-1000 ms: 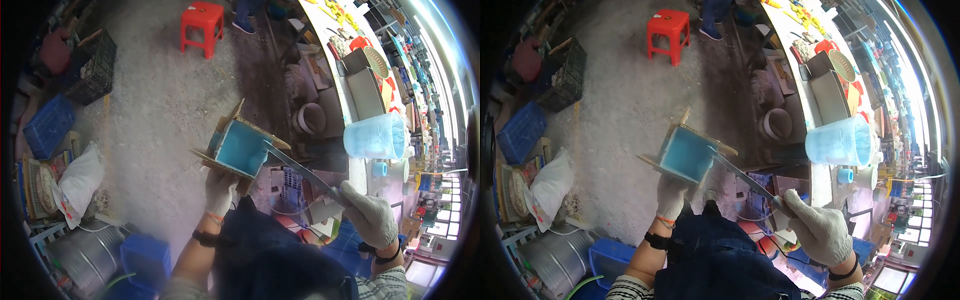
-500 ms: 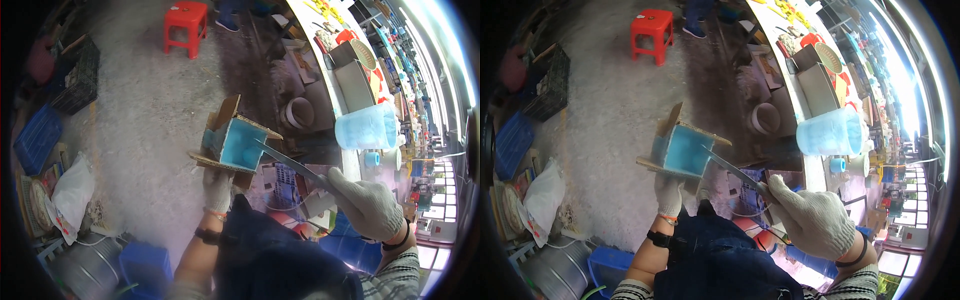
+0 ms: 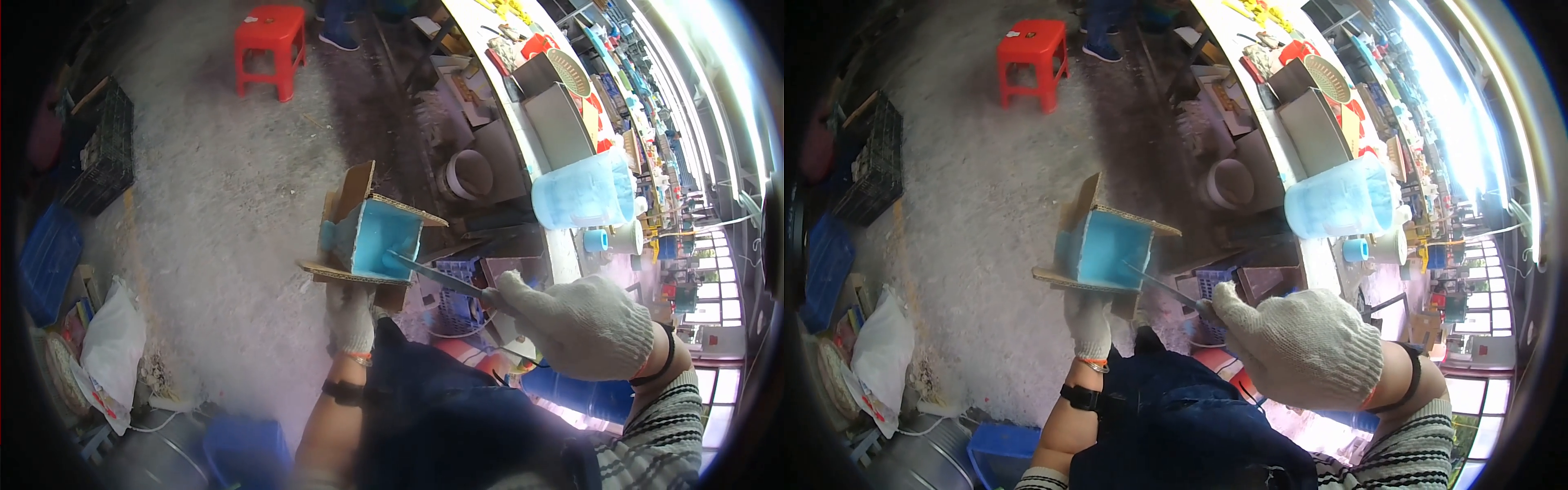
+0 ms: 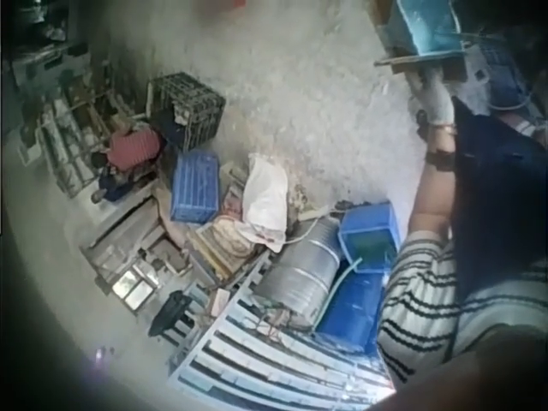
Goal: Removing excess material from a molded plastic part using a spatula and a trimming tool.
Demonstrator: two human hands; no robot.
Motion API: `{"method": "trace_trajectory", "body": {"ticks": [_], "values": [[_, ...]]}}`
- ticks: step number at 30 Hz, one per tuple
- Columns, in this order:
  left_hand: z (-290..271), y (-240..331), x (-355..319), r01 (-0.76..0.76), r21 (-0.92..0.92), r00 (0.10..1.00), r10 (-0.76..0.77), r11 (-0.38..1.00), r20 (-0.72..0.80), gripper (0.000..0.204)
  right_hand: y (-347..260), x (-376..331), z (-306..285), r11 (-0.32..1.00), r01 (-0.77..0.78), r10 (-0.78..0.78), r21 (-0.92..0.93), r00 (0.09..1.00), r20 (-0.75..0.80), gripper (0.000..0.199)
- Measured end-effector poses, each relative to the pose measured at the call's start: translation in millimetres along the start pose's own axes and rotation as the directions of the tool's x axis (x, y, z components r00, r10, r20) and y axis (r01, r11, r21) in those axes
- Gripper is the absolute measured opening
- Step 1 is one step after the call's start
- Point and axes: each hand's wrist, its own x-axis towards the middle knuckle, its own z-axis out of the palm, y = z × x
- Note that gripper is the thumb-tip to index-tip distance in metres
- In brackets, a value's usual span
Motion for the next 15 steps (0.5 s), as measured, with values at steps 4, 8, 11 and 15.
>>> {"method": "trace_trajectory", "body": {"ticks": [4, 8, 11, 15], "values": [[-2, 3, 0, 0.0, -0.018, 1.0, -0.001, 1.0, -0.009, 0.021, 4, 1, 8, 0.998, 0.057, -0.057, -0.026, 0.998, -0.019, 0.046], [2, 14, 1, 0.062, 0.036, 0.997, -0.064, 0.997, 0.035, 0.024, 3, -4, 11, 0.995, 0.062, -0.07, -0.079, 0.993, -0.1, 0.053], [-1, 12, 3, 0.029, 0.066, 0.998, -0.033, 0.997, 0.048, 0.026, 5, -8, 14, 0.996, 0.061, -0.074, -0.072, 0.98, -0.187, 0.056], [2, 10, 6, -0.018, 0.074, 0.997, 0.013, 0.997, 0.081, 0.03, 12, -7, 29, 0.99, 0.056, -0.087, -0.127, 0.962, -0.259, 0.055]]}}
